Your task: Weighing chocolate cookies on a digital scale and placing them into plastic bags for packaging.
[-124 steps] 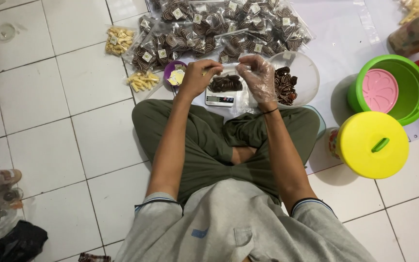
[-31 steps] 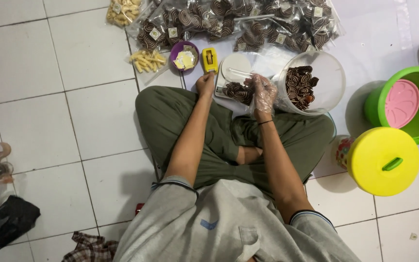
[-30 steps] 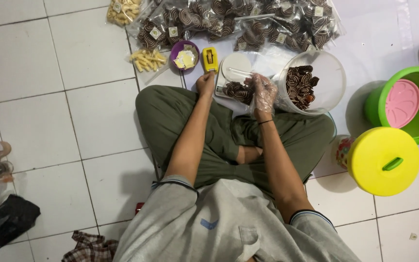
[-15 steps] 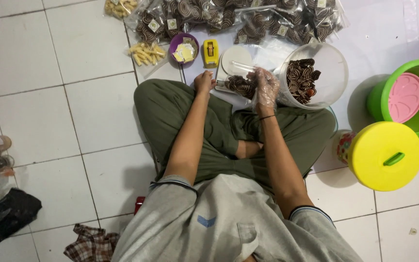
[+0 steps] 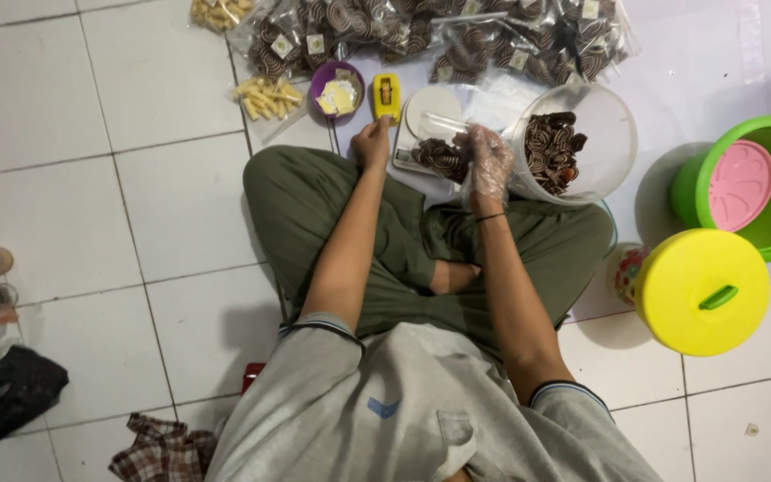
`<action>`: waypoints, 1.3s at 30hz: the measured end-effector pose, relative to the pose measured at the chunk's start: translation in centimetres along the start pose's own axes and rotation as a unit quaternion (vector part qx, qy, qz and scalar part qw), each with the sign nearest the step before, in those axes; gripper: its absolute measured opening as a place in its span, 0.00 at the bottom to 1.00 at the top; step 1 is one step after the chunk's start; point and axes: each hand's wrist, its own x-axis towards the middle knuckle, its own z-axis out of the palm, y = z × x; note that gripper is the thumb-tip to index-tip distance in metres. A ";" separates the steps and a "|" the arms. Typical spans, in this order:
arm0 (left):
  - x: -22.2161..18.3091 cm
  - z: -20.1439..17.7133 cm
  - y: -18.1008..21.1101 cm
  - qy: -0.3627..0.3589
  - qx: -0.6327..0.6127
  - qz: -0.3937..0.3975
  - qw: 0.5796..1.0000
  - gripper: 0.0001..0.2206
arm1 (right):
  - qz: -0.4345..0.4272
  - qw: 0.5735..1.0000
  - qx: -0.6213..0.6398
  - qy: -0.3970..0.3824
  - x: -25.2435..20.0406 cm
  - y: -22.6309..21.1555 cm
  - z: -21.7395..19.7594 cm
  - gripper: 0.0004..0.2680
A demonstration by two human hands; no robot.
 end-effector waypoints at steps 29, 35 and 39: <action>2.2 1.3 -1.9 -0.022 -0.144 -0.101 0.984 0.17 | 0.003 1.000 0.026 -0.006 0.9 1.5 -0.5 0.10; 3.0 1.9 -3.0 -0.016 -0.135 -0.094 0.986 0.18 | 0.006 1.000 0.023 -0.007 1.0 1.3 -0.4 0.10; 3.7 2.4 -3.9 -0.005 -0.079 -0.088 0.993 0.15 | 0.007 1.000 0.021 -0.003 0.9 1.0 -0.2 0.10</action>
